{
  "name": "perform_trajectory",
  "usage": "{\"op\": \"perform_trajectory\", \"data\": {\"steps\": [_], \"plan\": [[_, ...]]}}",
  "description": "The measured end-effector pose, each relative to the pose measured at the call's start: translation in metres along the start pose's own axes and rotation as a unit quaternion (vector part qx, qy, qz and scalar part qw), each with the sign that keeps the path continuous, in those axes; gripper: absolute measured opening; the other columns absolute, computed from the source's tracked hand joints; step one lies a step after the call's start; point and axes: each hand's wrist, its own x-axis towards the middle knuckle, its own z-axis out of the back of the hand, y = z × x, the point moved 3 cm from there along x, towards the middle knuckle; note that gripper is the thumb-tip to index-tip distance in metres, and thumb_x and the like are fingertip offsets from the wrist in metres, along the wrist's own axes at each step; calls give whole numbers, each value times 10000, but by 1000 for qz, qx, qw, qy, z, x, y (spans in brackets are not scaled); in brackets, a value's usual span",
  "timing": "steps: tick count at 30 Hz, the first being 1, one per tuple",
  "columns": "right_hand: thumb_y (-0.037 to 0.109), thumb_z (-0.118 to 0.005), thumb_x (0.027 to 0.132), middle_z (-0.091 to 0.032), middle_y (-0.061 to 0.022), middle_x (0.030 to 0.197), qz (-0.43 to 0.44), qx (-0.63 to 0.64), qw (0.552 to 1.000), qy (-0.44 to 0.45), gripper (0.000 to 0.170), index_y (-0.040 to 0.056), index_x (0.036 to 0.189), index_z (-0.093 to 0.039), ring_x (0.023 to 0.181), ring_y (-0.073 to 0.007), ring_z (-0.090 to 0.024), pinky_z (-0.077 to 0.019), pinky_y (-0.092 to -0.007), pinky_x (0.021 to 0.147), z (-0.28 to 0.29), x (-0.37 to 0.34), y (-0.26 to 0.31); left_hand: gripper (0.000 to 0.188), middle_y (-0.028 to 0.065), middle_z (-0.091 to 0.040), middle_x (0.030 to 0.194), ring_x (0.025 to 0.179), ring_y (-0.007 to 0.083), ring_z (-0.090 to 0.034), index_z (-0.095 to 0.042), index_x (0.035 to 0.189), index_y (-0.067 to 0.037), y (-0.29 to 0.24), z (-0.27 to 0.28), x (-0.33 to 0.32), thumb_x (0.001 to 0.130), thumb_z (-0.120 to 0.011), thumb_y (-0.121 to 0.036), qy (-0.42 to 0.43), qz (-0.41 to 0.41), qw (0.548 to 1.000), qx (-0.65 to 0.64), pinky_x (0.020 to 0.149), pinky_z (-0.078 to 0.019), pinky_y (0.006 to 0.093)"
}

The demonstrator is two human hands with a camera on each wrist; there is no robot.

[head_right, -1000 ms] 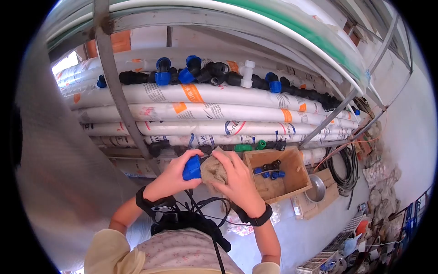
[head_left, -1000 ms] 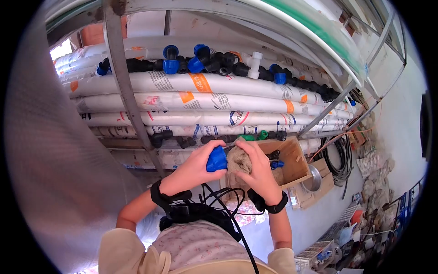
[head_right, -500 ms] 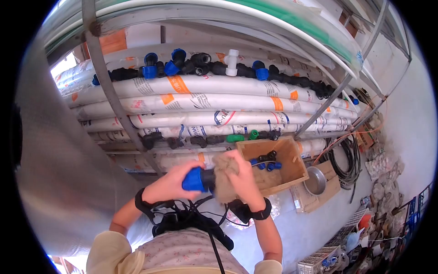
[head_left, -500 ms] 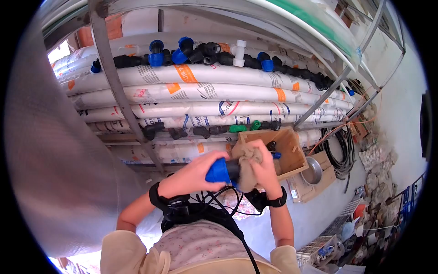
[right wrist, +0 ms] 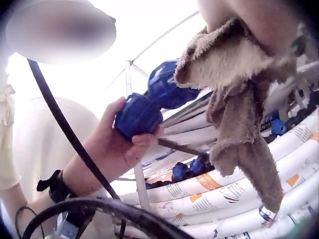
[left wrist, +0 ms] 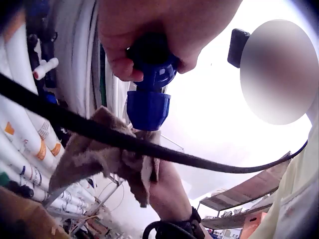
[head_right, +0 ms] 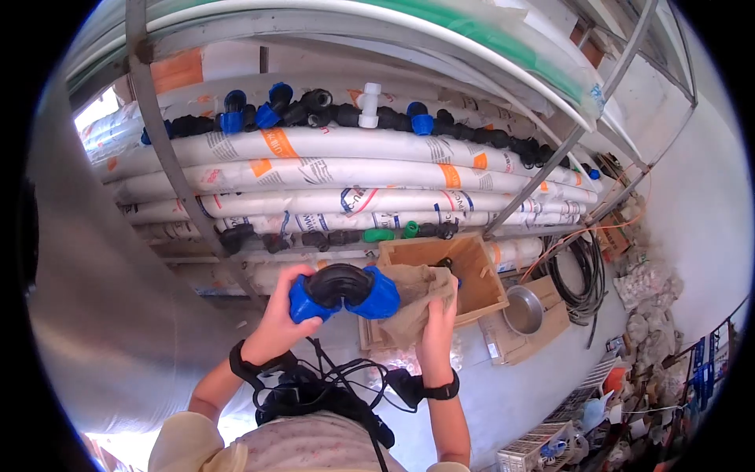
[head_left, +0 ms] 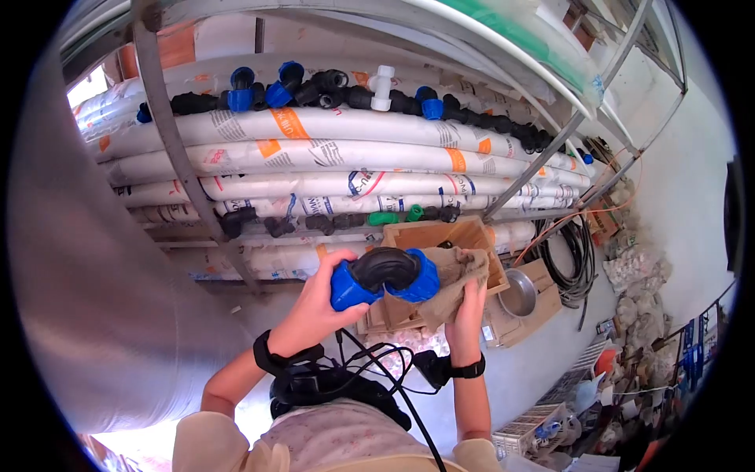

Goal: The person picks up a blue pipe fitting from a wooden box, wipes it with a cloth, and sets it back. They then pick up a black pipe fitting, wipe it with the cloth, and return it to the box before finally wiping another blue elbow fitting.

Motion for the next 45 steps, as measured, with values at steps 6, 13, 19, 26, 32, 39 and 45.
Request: {"op": "perform_trajectory", "data": {"steps": [6, 13, 19, 26, 32, 39, 45], "plan": [[144, -490, 756, -464, -135, 1067, 180, -251, 949, 62, 354, 13, 1081, -439, 1033, -230, -443, -317, -318, 915, -37, -12, 18, 552, 156, -484, 962, 847, 255, -510, -317, 1156, -68, 16, -20, 6, 708, -628, -152, 33, 24, 998, -52, 760, -401, 339], [105, -398, 838, -463, -77, 1036, 115, -209, 971, 30, 290, -17, 1101, -409, 948, -137, -449, -358, -257, 831, -63, -1, -3, 537, 197, -494, 883, 781, 302, -524, -300, 1150, -56, 19, 12, 19, 747, -611, -226, 82, 31, 996, 13, 699, -416, 358], [185, -415, 890, -446, -78, 1141, 23, -112, 993, -15, 397, 4, 1236, -345, 1026, -147, -441, -345, -271, 879, -82, 12, -44, 555, 237, -488, 913, 809, 357, -522, -294, 1155, -40, 30, 44, 27, 755, -612, -256, 94, 27, 995, 37, 712, -417, 374], [204, -430, 887, -430, -88, 1176, -1, -111, 992, -52, 433, 7, 1257, -320, 1056, -160, -435, -347, -285, 897, -103, 23, -72, 598, 257, -490, 987, 855, 373, -527, -271, 1207, -42, 53, 77, 40, 767, -601, -277, 177, 66, 981, 43, 734, -421, 382], [150, -445, 868, -481, -138, 1106, 36, -165, 976, -135, 384, -86, 1169, -408, 1022, -186, -448, -336, -290, 888, -97, 20, -81, 484, 179, -561, 676, 604, 317, -565, -361, 1169, -60, 70, 94, 54, 799, -561, -302, 333, 64, 939, 50, 571, -438, 346], [210, -500, 856, -520, -97, 1004, 6, -281, 952, -125, 382, -61, 1120, -450, 931, -162, -477, -372, -275, 831, -103, 13, -84, 285, 87, -564, 754, 583, 163, -560, -462, 1002, -15, 105, 69, 56, 849, -516, -250, 426, 22, 904, -32, 527, -447, 272], [230, -491, 862, -522, -85, 926, -32, -203, 957, -206, 373, -66, 1085, -458, 844, -154, -485, -394, -273, 755, -102, 2, -91, 420, 98, -493, 859, 717, 122, -516, -297, 1130, -28, 115, 51, 40, 870, -498, -289, 473, 222, 818, -241, 583, -439, 257]]}}
